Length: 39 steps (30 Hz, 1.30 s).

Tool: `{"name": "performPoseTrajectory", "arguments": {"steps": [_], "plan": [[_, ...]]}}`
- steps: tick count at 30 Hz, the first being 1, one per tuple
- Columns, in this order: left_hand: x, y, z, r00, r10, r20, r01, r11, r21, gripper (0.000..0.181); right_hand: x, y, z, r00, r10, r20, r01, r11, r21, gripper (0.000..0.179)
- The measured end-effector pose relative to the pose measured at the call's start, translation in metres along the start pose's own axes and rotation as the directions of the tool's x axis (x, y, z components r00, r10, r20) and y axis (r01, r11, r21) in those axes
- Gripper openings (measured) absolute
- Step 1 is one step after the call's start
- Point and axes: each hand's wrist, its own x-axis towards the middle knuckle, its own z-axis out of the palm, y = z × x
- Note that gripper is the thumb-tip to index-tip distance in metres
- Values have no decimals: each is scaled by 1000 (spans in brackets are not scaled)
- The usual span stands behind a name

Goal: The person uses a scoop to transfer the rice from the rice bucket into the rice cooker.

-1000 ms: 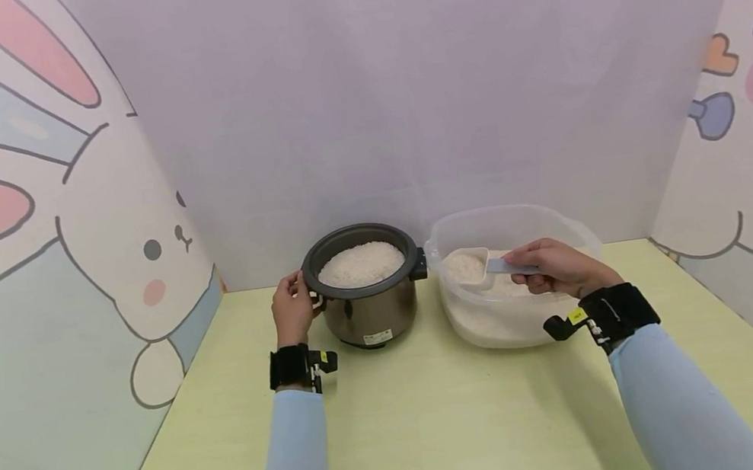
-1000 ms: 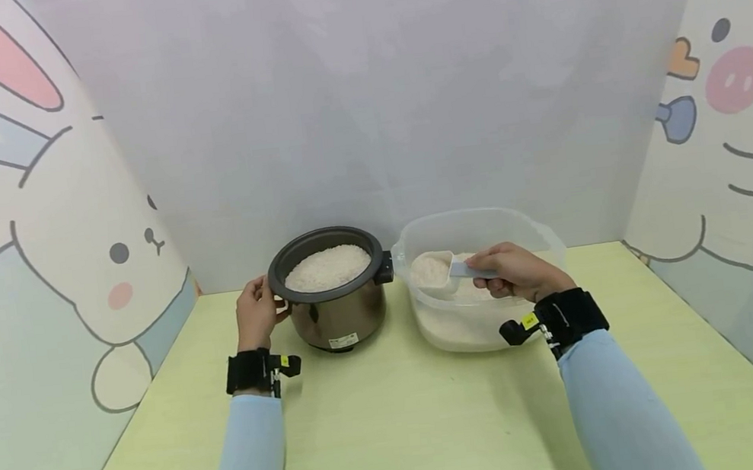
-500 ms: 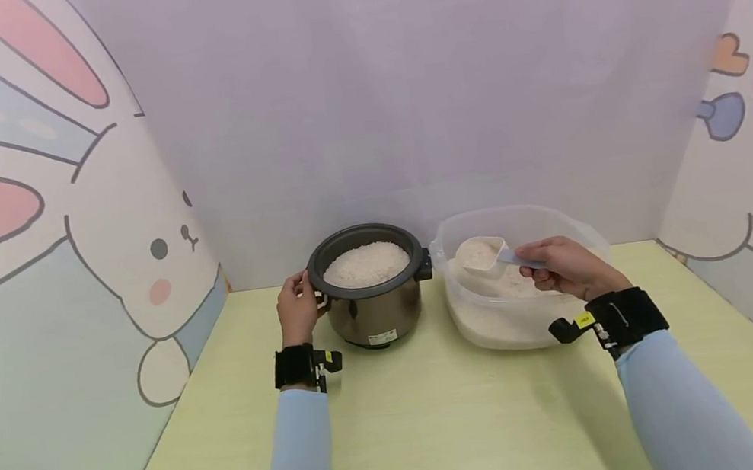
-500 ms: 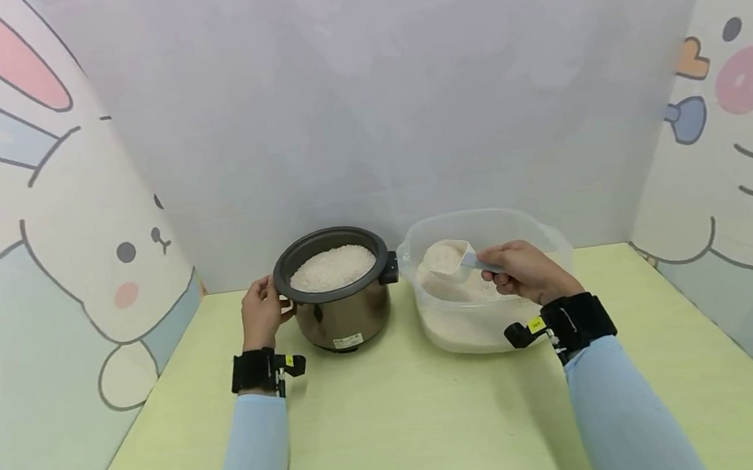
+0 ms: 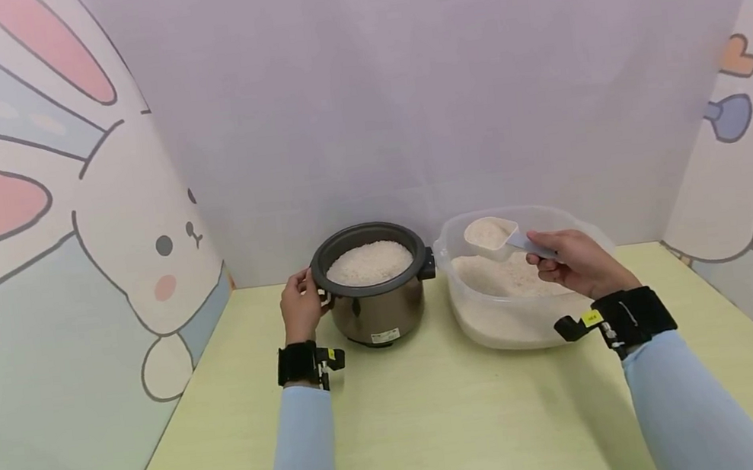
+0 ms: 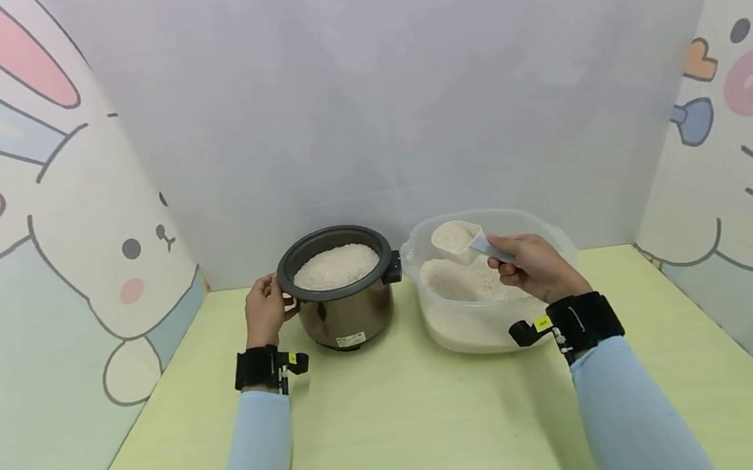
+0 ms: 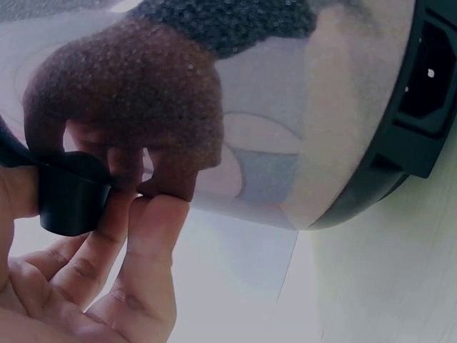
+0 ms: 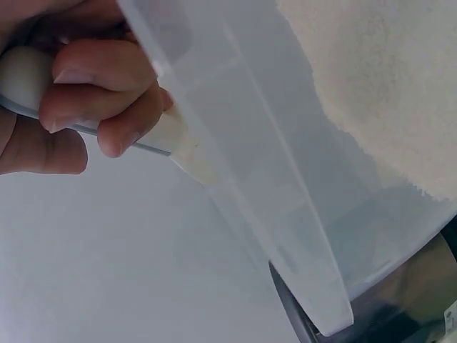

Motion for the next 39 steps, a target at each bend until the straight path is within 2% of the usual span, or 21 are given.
{"name": "performPoseTrajectory", "arguments": {"steps": [8, 15, 19, 23, 27, 39], "plan": [[0, -1, 0, 1000, 2, -2, -2, 1000, -3, 42, -1, -16, 23, 997, -72, -22, 71, 996, -55, 42], [1, 0, 0, 1000, -25, 1, 25, 1000, -2, 42, 4, -28, 63, 989, -122, -87, 120, 992, -36, 32], [1, 1, 0, 999, -37, 2, 37, 999, -9, 43, 10, -31, 86, 981, -145, -127, 138, 989, -61, 33], [1, 2, 0, 1000, -30, 2, 30, 999, -12, 43, 15, -29, 103, 975, -170, -146, 150, 979, -141, 36], [0, 2, 1, 1000, -24, 2, 24, 1000, -7, 42, 20, -28, 115, 973, -191, -132, 156, 959, -237, 35], [2, 1, -1, 1000, -14, 8, 14, 1000, -11, 41, 33, -20, 143, 967, -211, -146, 141, 912, -386, 34]]}}
